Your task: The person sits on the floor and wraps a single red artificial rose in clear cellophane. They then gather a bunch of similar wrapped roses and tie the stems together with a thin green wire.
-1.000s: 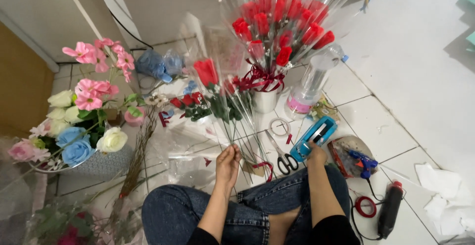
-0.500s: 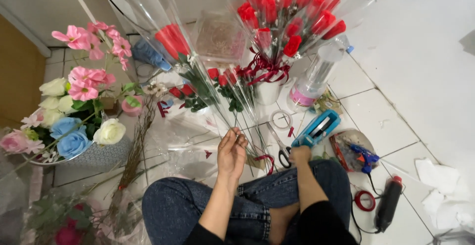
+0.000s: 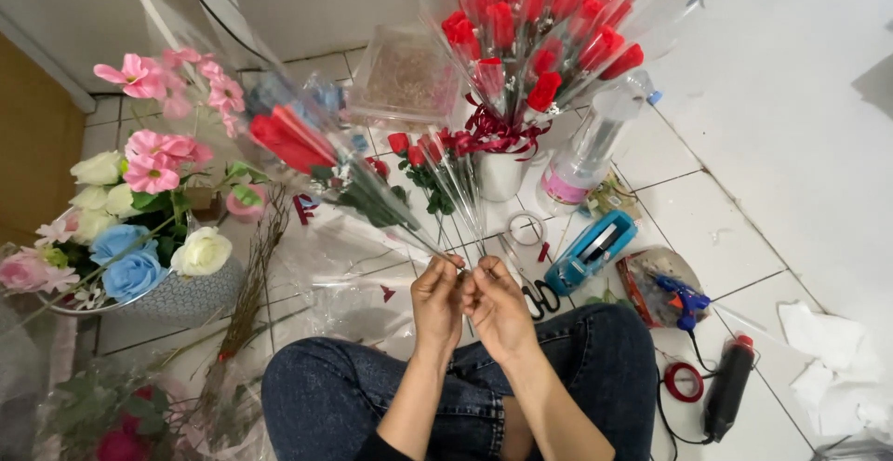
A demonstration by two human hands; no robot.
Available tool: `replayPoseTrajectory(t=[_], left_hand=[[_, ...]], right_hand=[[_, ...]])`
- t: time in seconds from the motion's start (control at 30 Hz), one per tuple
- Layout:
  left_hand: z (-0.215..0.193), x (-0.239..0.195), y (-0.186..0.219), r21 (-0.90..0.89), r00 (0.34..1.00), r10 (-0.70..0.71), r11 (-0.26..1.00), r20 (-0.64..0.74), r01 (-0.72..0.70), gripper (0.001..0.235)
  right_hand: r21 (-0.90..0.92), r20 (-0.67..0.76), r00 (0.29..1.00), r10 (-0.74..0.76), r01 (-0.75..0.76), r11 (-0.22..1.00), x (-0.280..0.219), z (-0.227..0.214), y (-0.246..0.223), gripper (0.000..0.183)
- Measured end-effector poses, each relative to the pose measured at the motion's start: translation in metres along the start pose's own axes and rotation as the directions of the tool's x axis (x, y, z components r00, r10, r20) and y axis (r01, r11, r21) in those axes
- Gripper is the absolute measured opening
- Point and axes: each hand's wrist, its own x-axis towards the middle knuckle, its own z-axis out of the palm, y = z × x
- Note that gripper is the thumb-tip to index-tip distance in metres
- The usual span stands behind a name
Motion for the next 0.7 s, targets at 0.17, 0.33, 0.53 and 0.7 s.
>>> replayPoseTrajectory(t=[0.17, 0.33, 0.53, 0.7], left_hand=[[-0.010, -0.002, -0.005, 0.121, 0.994, 0.105, 0.987, 0.017, -0.106, 0.010], [0.010, -0.013, 0.016, 0.228, 0.978, 0.200, 0.951, 0.055, -0.208, 0.010], [0.003, -0.010, 0.012, 0.271, 0.960, 0.260, 0.921, 0.104, -0.279, 0.010], [0.003, -0.010, 0.018, 0.301, 0.947, 0.284, 0.900, 0.148, -0.317, 0.012]], right_hand=[[-0.042, -0.024, 1.000, 0.005, -0.006, 0.999, 0.000, 0.002, 0.011, 0.014], [-0.075, -0.045, 0.999, 0.014, -0.017, 0.997, 0.001, 0.005, 0.009, 0.015], [-0.109, -0.032, 0.998, 0.047, -0.051, 0.993, 0.000, 0.004, 0.003, 0.016], [-0.146, -0.036, 0.995, 0.091, -0.095, 0.985, -0.001, 0.009, -0.009, 0.015]])
